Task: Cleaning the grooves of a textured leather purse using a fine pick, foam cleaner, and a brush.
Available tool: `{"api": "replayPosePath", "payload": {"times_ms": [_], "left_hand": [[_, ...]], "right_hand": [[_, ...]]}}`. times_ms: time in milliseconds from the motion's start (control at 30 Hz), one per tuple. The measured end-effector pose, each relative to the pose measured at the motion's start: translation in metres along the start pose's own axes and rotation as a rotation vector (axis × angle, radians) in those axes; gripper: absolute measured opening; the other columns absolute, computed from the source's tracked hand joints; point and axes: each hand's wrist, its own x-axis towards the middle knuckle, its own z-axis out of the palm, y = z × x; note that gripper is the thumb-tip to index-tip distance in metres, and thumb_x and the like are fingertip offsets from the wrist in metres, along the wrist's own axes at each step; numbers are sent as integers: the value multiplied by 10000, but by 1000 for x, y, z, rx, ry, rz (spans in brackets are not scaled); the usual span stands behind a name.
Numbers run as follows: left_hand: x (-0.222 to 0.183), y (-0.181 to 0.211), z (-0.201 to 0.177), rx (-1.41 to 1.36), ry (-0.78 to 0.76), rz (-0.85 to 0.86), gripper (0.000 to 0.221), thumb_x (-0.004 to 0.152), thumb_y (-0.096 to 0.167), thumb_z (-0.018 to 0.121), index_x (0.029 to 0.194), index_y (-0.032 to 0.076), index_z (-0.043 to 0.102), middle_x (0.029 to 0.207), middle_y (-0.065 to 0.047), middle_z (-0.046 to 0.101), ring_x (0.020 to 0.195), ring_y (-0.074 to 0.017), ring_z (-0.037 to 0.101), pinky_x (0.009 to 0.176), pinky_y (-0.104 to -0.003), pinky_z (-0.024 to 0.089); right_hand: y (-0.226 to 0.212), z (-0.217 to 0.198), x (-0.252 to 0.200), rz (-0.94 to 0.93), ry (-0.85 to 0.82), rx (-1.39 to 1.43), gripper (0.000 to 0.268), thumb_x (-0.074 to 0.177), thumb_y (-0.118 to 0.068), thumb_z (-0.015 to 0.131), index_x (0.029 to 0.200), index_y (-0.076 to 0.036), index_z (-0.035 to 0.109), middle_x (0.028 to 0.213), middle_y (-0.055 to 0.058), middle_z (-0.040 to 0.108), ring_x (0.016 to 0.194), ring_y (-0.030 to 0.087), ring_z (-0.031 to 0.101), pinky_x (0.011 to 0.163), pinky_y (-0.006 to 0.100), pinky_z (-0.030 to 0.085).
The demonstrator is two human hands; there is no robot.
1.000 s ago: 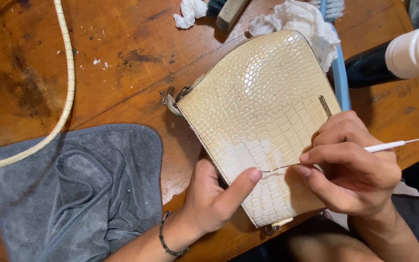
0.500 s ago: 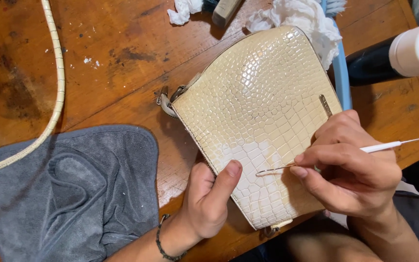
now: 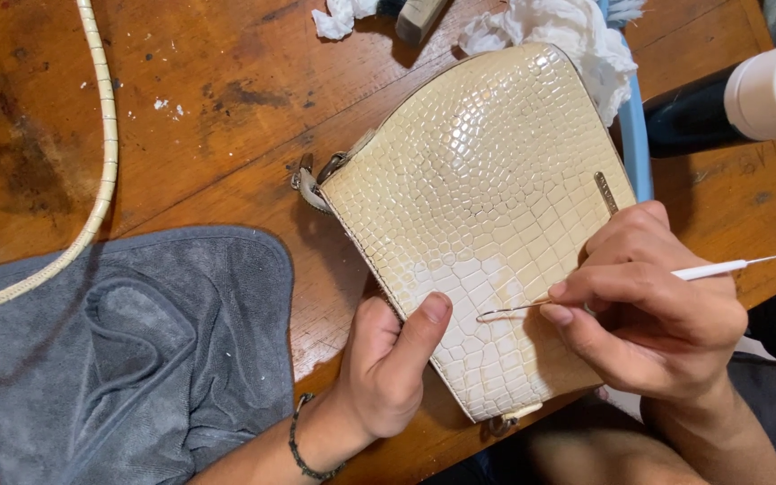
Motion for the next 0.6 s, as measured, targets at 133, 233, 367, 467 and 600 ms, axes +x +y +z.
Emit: {"api": "replayPosePath", "payload": {"times_ms": [133, 233, 367, 467, 600], "left_hand": [[0, -2, 0, -13, 17, 6, 471, 1028, 313, 487, 604, 210, 308, 535, 79, 261, 498, -95, 259, 496, -306, 179], [0, 0, -1, -10, 7, 0, 481, 1033, 314, 483, 597, 213, 305, 531, 82, 259, 492, -93, 259, 491, -305, 176], [0, 0, 0, 4, 11, 3, 469, 1029, 327, 482, 615, 205, 297, 547, 78, 255, 512, -94, 259, 510, -309, 191], [0, 0, -1, -16, -13, -1, 468, 1038, 321, 465, 613, 212, 303, 540, 77, 257, 504, -95, 258, 504, -310, 185], [0, -2, -1, -8, -2, -9, 480, 1035, 321, 473, 598, 212, 306, 525, 78, 252, 486, -92, 247, 490, -307, 169]], "right_hand": [[0, 1, 0, -5, 3, 9, 155, 777, -121, 717, 784, 10, 634, 615, 62, 532, 593, 202, 506, 747, 367, 367], [0, 0, 0, -4, 2, 4, 155, 777, -123, 716, 779, 8, 634, 606, 57, 527, 588, 198, 506, 742, 362, 369], [-2, 1, 1, 1, 1, 2, 165, 780, -134, 707, 774, 12, 631, 605, 63, 536, 583, 203, 506, 741, 368, 367], [-1, 1, 0, 10, 4, 3, 160, 781, -133, 711, 776, 7, 632, 607, 57, 533, 591, 199, 510, 749, 368, 370], [-1, 1, 1, 1, 12, 0, 157, 775, -119, 714, 774, 13, 630, 597, 53, 540, 582, 195, 512, 742, 360, 375]]}}
